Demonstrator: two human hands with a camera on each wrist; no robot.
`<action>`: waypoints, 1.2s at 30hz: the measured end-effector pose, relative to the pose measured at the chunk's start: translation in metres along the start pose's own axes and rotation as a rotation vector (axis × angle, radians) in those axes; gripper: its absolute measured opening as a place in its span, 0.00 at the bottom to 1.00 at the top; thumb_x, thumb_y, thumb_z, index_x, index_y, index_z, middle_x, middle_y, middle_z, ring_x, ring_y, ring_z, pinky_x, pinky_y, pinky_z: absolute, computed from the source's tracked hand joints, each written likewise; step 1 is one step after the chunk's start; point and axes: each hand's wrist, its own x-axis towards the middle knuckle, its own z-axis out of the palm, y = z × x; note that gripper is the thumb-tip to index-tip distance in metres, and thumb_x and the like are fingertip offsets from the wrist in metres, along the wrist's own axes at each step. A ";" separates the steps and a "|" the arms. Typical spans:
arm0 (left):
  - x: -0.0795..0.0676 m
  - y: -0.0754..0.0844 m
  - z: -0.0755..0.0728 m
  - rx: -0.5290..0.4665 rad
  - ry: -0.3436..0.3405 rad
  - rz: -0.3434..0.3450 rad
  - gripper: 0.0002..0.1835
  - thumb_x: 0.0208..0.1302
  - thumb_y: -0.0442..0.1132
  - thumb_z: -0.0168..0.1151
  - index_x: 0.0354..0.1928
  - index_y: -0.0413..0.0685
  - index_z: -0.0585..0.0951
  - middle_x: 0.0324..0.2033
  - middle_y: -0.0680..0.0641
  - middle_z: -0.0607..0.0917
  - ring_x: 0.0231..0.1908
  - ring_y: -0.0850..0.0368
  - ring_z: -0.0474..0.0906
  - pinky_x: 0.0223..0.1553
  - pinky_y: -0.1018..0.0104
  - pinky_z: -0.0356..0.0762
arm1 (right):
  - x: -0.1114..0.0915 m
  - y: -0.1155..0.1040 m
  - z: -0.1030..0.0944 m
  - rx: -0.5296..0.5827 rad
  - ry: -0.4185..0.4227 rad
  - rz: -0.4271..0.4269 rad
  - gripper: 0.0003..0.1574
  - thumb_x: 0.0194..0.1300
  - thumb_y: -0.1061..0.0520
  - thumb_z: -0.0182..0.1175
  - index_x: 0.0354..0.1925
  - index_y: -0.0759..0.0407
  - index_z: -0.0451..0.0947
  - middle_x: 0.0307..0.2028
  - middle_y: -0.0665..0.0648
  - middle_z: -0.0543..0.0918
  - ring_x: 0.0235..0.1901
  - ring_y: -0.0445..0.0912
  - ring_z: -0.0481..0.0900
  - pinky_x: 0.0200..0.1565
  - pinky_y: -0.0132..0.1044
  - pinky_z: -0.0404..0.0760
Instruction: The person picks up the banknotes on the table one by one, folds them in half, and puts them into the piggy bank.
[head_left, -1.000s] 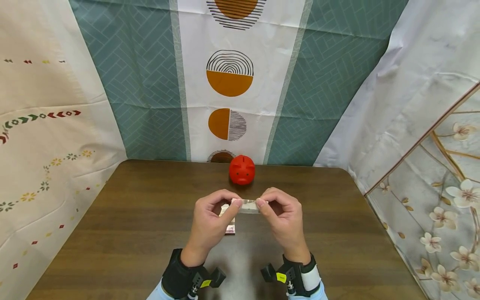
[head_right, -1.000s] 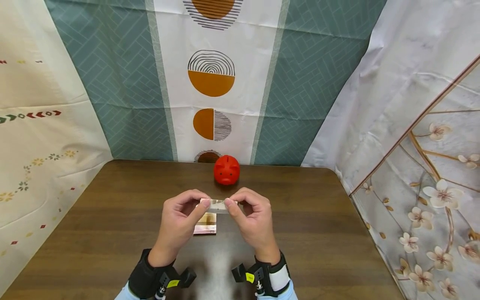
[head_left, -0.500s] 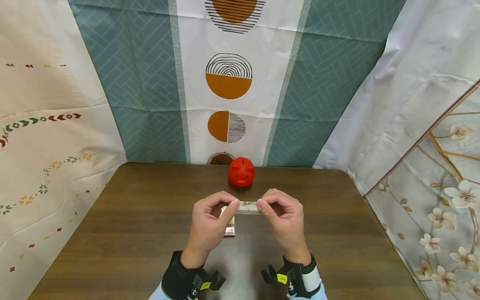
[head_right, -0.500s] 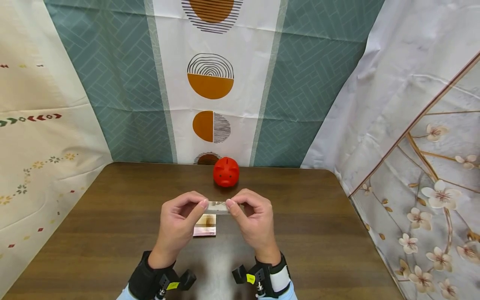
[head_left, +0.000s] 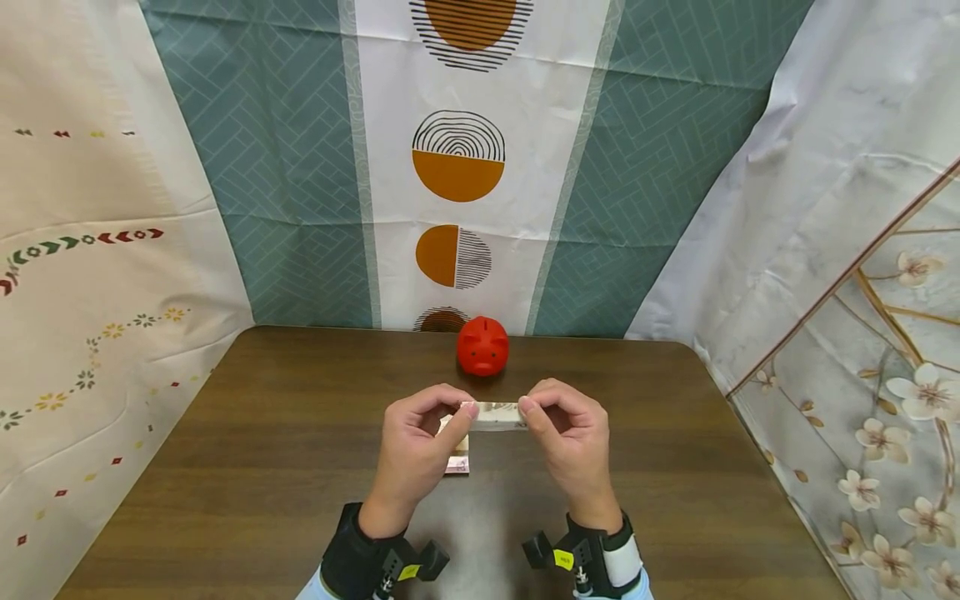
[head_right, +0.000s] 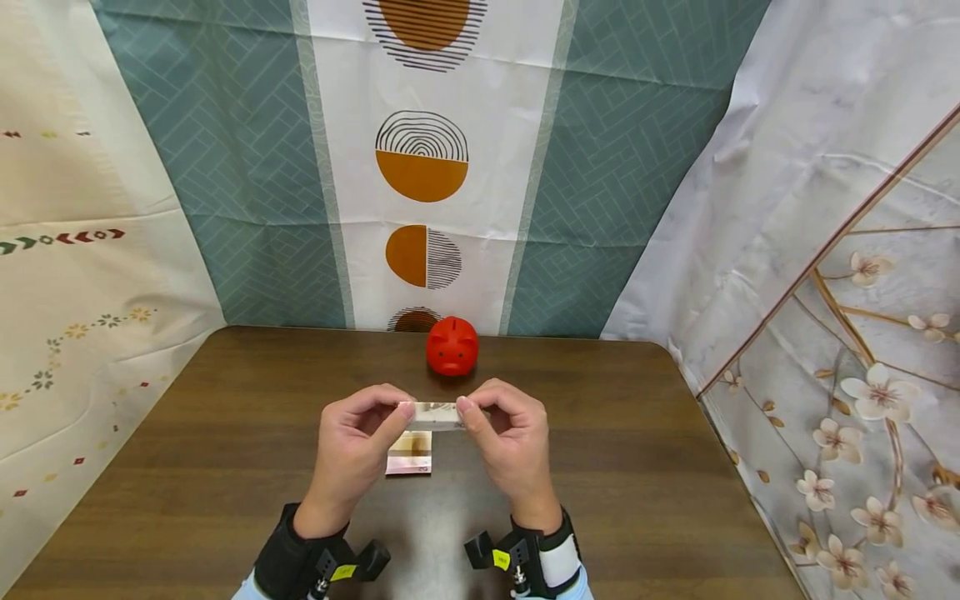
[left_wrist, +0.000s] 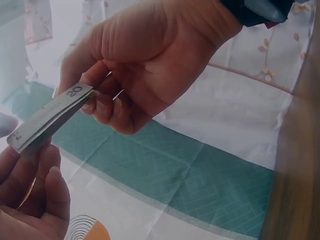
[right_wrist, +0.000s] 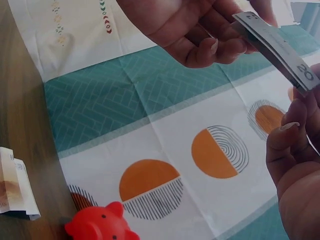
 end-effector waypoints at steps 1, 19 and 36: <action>0.000 0.000 0.000 -0.004 -0.008 -0.003 0.05 0.64 0.24 0.65 0.38 0.37 0.86 0.31 0.44 0.87 0.34 0.57 0.80 0.39 0.70 0.83 | 0.000 0.000 0.000 0.004 -0.004 -0.002 0.11 0.63 0.78 0.59 0.34 0.67 0.83 0.27 0.55 0.79 0.28 0.44 0.74 0.27 0.33 0.76; -0.002 -0.001 0.005 -0.044 -0.104 0.059 0.05 0.65 0.24 0.65 0.37 0.38 0.86 0.29 0.40 0.85 0.29 0.59 0.77 0.28 0.69 0.80 | -0.001 0.001 0.007 0.064 -0.100 -0.018 0.11 0.62 0.78 0.59 0.35 0.67 0.82 0.27 0.57 0.80 0.29 0.45 0.75 0.25 0.35 0.77; -0.002 -0.003 0.009 -0.019 -0.122 0.153 0.08 0.64 0.22 0.64 0.36 0.41 0.86 0.28 0.40 0.85 0.28 0.59 0.77 0.28 0.69 0.78 | -0.001 -0.002 0.015 0.017 -0.095 -0.008 0.11 0.61 0.77 0.61 0.34 0.65 0.82 0.26 0.56 0.78 0.28 0.44 0.74 0.24 0.35 0.75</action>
